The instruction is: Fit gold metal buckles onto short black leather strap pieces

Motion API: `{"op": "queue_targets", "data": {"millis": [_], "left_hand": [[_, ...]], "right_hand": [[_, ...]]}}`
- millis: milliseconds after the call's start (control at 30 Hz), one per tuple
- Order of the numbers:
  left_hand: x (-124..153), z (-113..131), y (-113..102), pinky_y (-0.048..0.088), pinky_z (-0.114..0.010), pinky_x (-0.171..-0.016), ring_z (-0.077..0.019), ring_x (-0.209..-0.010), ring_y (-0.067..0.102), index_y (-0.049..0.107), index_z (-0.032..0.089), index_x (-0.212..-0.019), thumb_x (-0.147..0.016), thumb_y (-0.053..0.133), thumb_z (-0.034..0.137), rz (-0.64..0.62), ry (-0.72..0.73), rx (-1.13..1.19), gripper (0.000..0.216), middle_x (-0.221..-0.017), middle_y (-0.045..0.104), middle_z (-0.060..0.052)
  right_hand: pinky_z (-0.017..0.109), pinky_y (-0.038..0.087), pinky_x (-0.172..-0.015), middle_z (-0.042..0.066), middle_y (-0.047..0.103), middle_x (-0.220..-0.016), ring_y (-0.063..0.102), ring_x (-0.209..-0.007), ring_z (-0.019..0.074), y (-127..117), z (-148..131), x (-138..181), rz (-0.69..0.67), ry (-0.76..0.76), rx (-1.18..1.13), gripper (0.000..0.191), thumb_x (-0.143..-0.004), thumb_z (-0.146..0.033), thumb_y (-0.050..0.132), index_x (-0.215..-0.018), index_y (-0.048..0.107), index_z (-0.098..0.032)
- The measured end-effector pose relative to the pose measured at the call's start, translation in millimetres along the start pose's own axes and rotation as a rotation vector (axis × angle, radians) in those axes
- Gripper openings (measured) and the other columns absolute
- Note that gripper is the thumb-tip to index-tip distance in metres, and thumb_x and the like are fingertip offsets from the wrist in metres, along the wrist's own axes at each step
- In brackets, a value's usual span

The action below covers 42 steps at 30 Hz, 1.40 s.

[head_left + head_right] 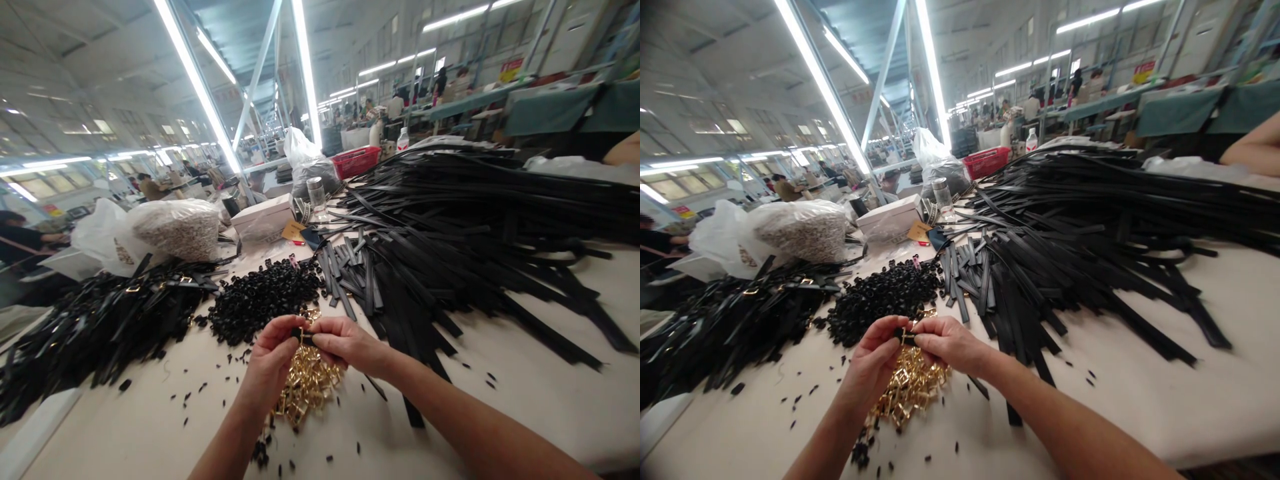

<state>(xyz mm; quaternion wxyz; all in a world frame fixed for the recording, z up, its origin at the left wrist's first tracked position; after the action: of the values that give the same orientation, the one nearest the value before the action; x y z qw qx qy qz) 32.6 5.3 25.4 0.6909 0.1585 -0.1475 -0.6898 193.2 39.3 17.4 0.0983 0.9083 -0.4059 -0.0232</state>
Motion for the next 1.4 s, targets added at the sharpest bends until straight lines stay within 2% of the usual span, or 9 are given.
{"op": "queue_targets", "data": {"millis": [133, 333, 433, 500, 600, 800, 1033, 1167, 1400], "left_hand": [[-1, -1, -1, 0.050, -0.023, -0.084, -0.0155, -0.090, 0.064, 0.073, 0.020, -0.093, -0.068, 0.079, 0.022, 0.021, -0.052, -0.089, 0.026, -0.097, 0.072, -0.004], [-2, -5, -6, 0.048, -0.020, -0.067, -0.0110, -0.070, 0.060, 0.071, 0.016, -0.089, -0.065, 0.082, 0.025, 0.002, -0.217, -0.189, 0.028, -0.081, 0.069, -0.003], [-2, -8, -6, 0.046, -0.017, -0.061, -0.0082, -0.064, 0.057, 0.067, 0.016, -0.084, -0.067, 0.081, 0.026, 0.017, -0.204, -0.158, 0.024, -0.077, 0.066, 0.000], [-2, -10, -4, 0.045, -0.017, -0.060, -0.0078, -0.064, 0.056, 0.065, 0.017, -0.083, -0.066, 0.081, 0.025, 0.024, -0.158, -0.120, 0.025, -0.077, 0.065, 0.001], [-3, -10, -3, 0.046, -0.018, -0.062, -0.0085, -0.066, 0.056, 0.062, 0.018, -0.081, -0.066, 0.081, 0.024, 0.013, -0.125, -0.095, 0.025, -0.078, 0.064, 0.001], [-2, -10, -3, 0.046, -0.021, -0.067, -0.0114, -0.070, 0.058, 0.062, 0.017, -0.076, -0.065, 0.082, 0.025, -0.028, -0.168, -0.151, 0.024, -0.076, 0.065, 0.000], [0, -5, 0, 0.047, -0.024, -0.071, -0.0143, -0.074, 0.061, 0.068, 0.016, -0.079, -0.063, 0.082, 0.023, -0.070, -0.225, -0.143, 0.022, -0.080, 0.069, -0.003], [-1, -7, -1, 0.046, -0.022, -0.066, -0.0121, -0.067, 0.060, 0.069, 0.015, -0.077, -0.063, 0.083, 0.025, -0.060, -0.226, -0.161, 0.022, -0.075, 0.069, -0.002], [-9, -4, -18, 0.045, -0.016, -0.061, -0.0075, -0.063, 0.056, 0.070, 0.015, -0.076, -0.065, 0.083, 0.028, 0.083, -0.129, -0.137, 0.022, -0.071, 0.066, 0.000]], "right_hand": [[0.018, 0.029, -0.043, -0.005, 0.048, -0.056, 0.038, -0.044, 0.0060, 0, -2, 0, 0.023, -0.092, 0.175, 0.024, -0.087, -0.039, 0.052, -0.083, 0.056, -0.016], [0.023, 0.033, -0.059, 0.002, 0.060, -0.071, 0.050, -0.062, 0.0114, 2, -13, 9, 0.122, -0.371, 0.899, 0.020, -0.092, -0.025, 0.046, -0.081, 0.060, -0.017], [0.025, 0.031, -0.061, 0.004, 0.062, -0.075, 0.050, -0.064, 0.0130, 2, -16, 11, 0.161, -0.410, 1.073, 0.020, -0.094, -0.026, 0.044, -0.087, 0.061, -0.017], [0.024, 0.031, -0.060, 0.003, 0.060, -0.072, 0.050, -0.063, 0.0123, 1, -18, 11, 0.142, -0.387, 1.012, 0.022, -0.095, -0.026, 0.044, -0.085, 0.061, -0.017], [0.021, 0.033, -0.056, 0.000, 0.055, -0.066, 0.048, -0.058, 0.0100, 0, -17, 8, 0.096, -0.313, 0.770, 0.025, -0.094, -0.028, 0.045, -0.075, 0.058, -0.016], [0.019, 0.036, -0.048, -0.003, 0.052, -0.061, 0.049, -0.052, 0.0094, 1, 1, 0, 0.042, -0.114, 0.384, 0.021, -0.086, -0.035, 0.057, -0.076, 0.056, -0.017], [0.020, 0.032, -0.051, -0.003, 0.052, -0.062, 0.045, -0.055, 0.0090, -2, -2, 1, 0.080, -0.241, 0.596, 0.023, -0.088, -0.031, 0.055, -0.069, 0.052, -0.017], [0.021, 0.030, -0.052, -0.003, 0.049, -0.061, 0.043, -0.056, 0.0088, -3, -4, 1, 0.104, -0.272, 0.662, 0.024, -0.086, -0.031, 0.057, -0.067, 0.051, -0.017], [0.021, 0.033, -0.054, -0.002, 0.058, -0.066, 0.049, -0.058, 0.0096, -5, -11, 4, -0.023, -0.166, 0.627, 0.012, -0.086, -0.020, 0.051, -0.079, 0.060, -0.016]]}}
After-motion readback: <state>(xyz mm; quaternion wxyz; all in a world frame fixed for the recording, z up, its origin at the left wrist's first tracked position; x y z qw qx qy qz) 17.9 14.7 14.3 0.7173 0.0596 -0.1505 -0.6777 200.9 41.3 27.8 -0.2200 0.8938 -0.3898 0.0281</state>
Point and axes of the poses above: each hand's wrist, its own x-axis away from the middle knuckle, its own y-axis out of the palm, z = x × y, the point moved 2 cm from there along -x, towards the middle knuckle
